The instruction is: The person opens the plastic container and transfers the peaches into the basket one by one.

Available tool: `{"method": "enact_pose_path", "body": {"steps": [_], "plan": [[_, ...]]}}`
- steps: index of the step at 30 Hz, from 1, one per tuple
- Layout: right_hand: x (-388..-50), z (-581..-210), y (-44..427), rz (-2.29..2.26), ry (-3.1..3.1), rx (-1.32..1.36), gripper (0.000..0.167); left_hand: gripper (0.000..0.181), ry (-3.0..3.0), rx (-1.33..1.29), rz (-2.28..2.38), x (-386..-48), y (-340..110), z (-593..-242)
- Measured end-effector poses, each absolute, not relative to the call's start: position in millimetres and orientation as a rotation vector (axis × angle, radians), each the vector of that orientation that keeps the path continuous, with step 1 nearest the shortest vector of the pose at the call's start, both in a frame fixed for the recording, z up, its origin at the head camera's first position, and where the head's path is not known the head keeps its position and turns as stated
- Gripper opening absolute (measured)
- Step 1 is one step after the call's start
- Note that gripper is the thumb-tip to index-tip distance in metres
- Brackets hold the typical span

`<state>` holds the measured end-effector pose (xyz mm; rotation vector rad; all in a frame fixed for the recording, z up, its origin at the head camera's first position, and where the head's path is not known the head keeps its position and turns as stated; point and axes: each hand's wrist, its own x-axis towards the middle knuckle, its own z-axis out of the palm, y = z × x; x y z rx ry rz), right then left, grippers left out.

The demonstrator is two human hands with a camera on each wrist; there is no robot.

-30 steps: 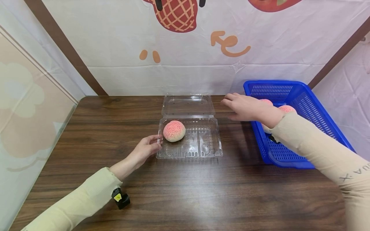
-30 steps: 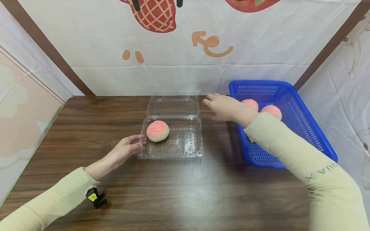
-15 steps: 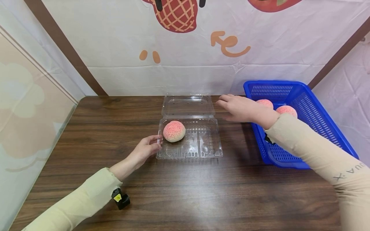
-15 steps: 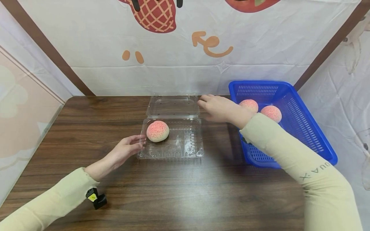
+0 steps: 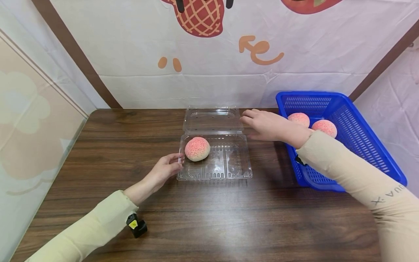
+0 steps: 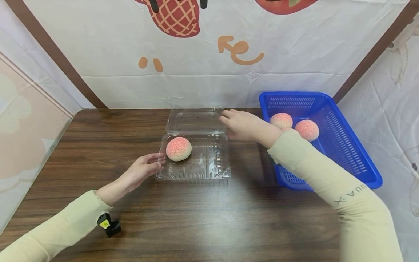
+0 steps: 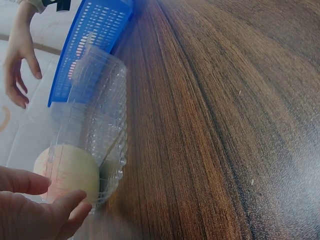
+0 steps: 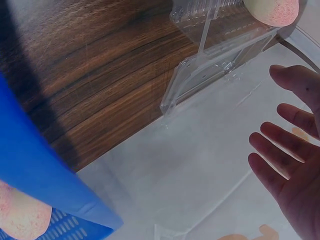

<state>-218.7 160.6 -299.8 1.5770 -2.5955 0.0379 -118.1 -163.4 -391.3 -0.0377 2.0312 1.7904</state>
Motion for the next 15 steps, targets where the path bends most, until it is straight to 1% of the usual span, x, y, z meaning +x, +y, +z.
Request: {"method": "enact_pose_path", "body": {"steps": [5,12,15], "plan": [[-218.1,-300.5,156.5,0.029,-2.57,1.591,0.046,0.047,2.031,-0.038,1.794,-118.4,-163.1,-391.8],[-217.2,-301.1,149.4,0.041,-2.568,1.6,0.043,0.047,2.03,-0.033,1.803,-118.7,-162.1,-393.5],[-216.5,-301.3,146.9,0.028,-2.577,1.601,0.045,0.047,2.027,-0.037,1.806,-118.5,-162.2,-393.3]]}}
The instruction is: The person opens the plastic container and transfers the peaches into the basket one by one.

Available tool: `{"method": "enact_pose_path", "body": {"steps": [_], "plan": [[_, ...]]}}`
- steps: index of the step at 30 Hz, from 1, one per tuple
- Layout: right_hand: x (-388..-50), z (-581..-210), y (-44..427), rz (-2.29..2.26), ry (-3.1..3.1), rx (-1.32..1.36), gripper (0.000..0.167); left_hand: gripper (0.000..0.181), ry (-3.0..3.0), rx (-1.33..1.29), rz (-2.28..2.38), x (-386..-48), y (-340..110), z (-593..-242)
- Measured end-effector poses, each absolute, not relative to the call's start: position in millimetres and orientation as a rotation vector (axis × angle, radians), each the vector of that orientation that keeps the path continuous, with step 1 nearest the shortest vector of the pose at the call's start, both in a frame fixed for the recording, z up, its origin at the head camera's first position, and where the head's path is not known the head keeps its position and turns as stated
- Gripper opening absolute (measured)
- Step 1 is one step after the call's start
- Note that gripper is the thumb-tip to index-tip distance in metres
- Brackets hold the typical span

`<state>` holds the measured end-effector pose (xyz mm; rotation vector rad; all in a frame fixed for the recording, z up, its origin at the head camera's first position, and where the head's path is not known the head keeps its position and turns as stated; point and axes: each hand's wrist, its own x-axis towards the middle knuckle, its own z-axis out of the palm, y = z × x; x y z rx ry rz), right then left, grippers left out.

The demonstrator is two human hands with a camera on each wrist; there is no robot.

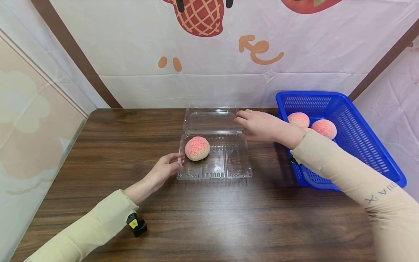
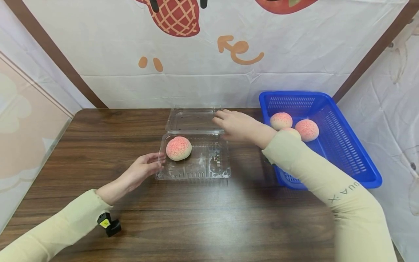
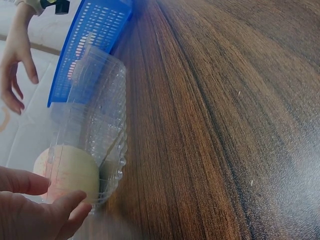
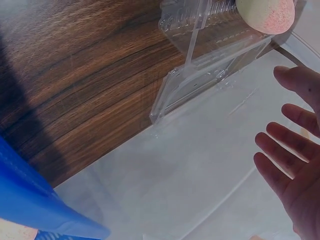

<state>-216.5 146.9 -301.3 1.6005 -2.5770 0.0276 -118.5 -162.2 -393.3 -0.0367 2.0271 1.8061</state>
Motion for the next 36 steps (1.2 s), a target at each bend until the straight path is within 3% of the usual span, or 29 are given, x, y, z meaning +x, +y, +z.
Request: {"method": "enact_pose_path", "body": {"steps": [36], "plan": [[-213.4,-307.9,112.7,-0.04,-2.5,1.705,0.044,0.049,2.017,-0.002,1.803,-117.2,-167.3,-391.1]]}}
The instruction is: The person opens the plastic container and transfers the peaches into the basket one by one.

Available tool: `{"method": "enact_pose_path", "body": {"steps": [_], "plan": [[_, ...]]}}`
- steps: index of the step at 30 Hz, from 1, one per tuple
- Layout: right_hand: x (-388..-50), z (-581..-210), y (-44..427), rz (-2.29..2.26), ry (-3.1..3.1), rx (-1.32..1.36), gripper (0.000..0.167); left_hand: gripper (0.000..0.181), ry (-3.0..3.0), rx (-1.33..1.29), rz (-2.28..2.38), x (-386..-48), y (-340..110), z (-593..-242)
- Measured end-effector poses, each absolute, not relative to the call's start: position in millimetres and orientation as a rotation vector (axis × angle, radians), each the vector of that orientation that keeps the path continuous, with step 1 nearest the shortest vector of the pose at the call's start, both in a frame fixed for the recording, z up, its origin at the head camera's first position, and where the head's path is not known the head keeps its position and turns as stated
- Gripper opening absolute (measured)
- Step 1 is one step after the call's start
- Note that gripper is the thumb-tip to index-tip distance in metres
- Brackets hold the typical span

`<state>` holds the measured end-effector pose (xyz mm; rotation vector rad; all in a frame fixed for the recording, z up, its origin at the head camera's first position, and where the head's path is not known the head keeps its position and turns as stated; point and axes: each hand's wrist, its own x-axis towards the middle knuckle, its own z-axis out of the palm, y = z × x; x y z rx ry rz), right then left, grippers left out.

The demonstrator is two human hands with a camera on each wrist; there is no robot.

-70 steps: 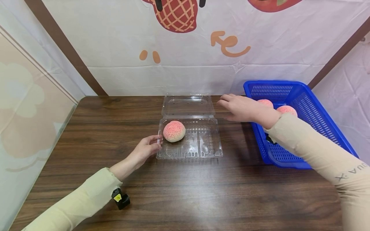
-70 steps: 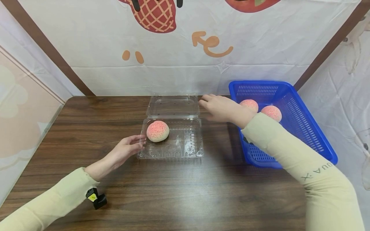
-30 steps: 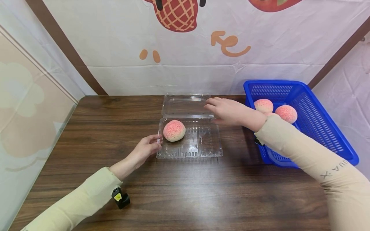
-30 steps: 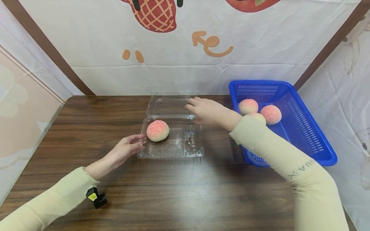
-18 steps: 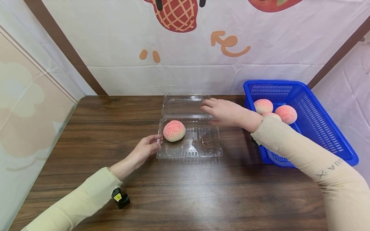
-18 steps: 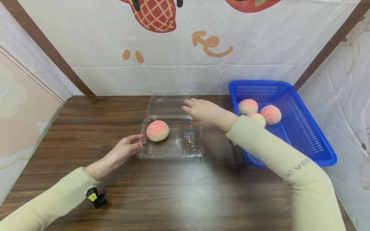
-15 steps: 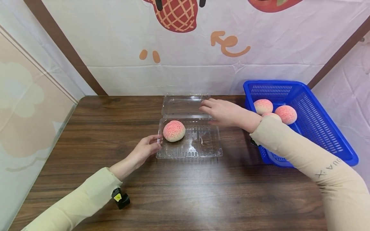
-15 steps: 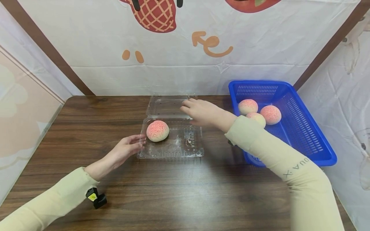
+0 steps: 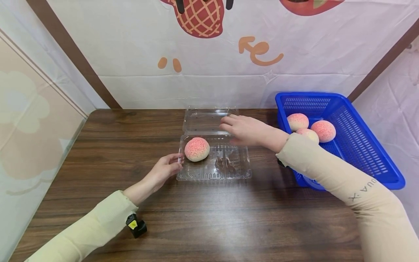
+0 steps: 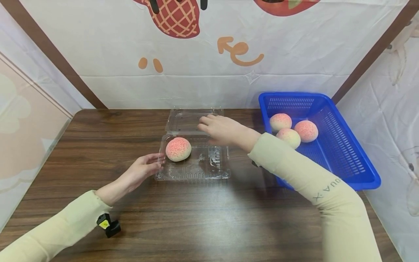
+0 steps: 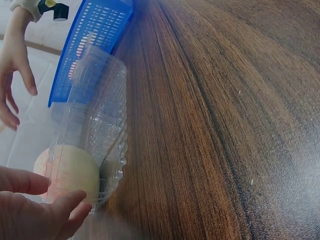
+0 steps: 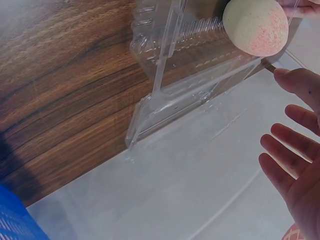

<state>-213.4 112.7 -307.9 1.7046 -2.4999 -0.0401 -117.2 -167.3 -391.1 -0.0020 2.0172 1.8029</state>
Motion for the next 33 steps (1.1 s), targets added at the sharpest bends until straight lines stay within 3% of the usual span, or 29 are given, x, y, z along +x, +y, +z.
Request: {"method": "enact_pose_path", "body": {"steps": [33], "plan": [[-206.6,-316.8,84.1,-0.117,-2.472,1.76,0.046,0.049,2.021,-0.03,1.815,-118.4,-164.0,-392.2]]}}
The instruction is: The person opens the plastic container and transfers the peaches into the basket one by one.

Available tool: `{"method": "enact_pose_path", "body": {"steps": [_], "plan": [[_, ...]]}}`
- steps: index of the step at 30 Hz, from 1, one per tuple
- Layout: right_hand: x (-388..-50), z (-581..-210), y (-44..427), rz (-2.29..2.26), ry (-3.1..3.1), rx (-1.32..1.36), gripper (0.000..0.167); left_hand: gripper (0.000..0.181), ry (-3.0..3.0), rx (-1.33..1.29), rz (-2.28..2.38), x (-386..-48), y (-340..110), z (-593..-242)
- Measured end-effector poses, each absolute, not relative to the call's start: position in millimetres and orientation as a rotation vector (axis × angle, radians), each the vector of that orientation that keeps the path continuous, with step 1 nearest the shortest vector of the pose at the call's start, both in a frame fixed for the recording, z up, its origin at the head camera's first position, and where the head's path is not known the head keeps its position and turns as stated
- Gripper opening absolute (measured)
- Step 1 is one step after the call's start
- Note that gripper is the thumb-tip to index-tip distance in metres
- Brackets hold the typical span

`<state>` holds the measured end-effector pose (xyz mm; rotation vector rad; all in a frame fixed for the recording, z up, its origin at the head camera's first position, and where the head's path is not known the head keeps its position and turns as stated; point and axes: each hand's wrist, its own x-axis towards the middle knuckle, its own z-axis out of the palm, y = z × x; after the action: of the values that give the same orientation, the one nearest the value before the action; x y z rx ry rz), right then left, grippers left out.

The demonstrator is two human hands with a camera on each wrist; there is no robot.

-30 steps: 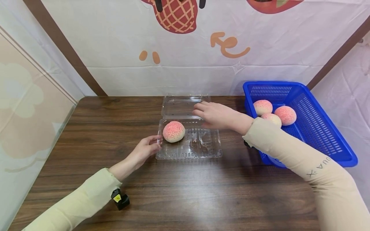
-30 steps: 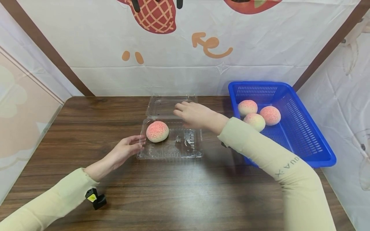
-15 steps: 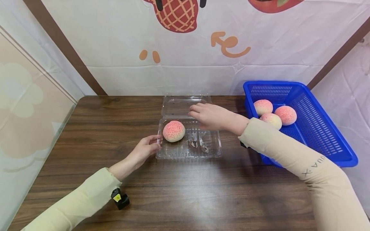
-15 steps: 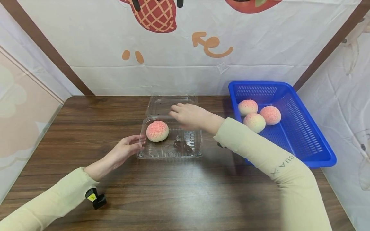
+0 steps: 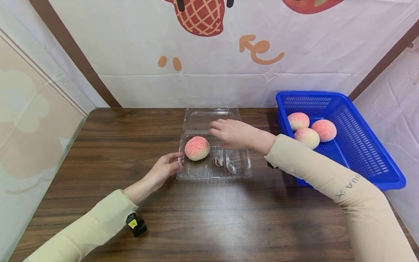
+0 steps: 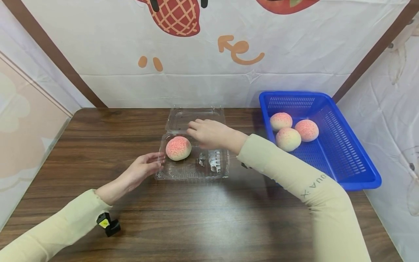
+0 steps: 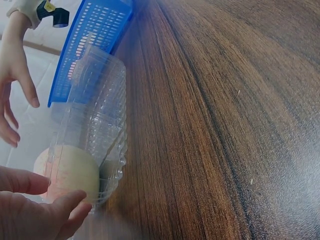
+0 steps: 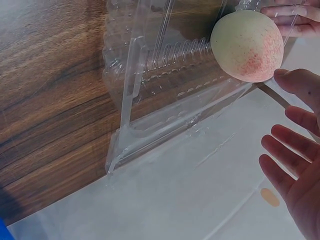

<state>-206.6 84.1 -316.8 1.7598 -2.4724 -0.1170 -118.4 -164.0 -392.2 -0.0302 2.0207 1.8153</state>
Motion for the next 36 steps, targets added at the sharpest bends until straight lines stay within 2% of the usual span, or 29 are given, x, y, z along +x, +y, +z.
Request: {"method": "enact_pose_path", "body": {"steps": [29,36], "plan": [[-203.6,-324.1,60.3,-0.149,-2.524,1.75,0.044,0.049,2.011,-0.03,1.807,-118.6,-164.6,-391.5],[-202.9,-324.8,55.8,-0.146,-2.553,1.746,0.049,0.049,2.01,-0.028,1.81,-118.3,-164.5,-391.6]]}}
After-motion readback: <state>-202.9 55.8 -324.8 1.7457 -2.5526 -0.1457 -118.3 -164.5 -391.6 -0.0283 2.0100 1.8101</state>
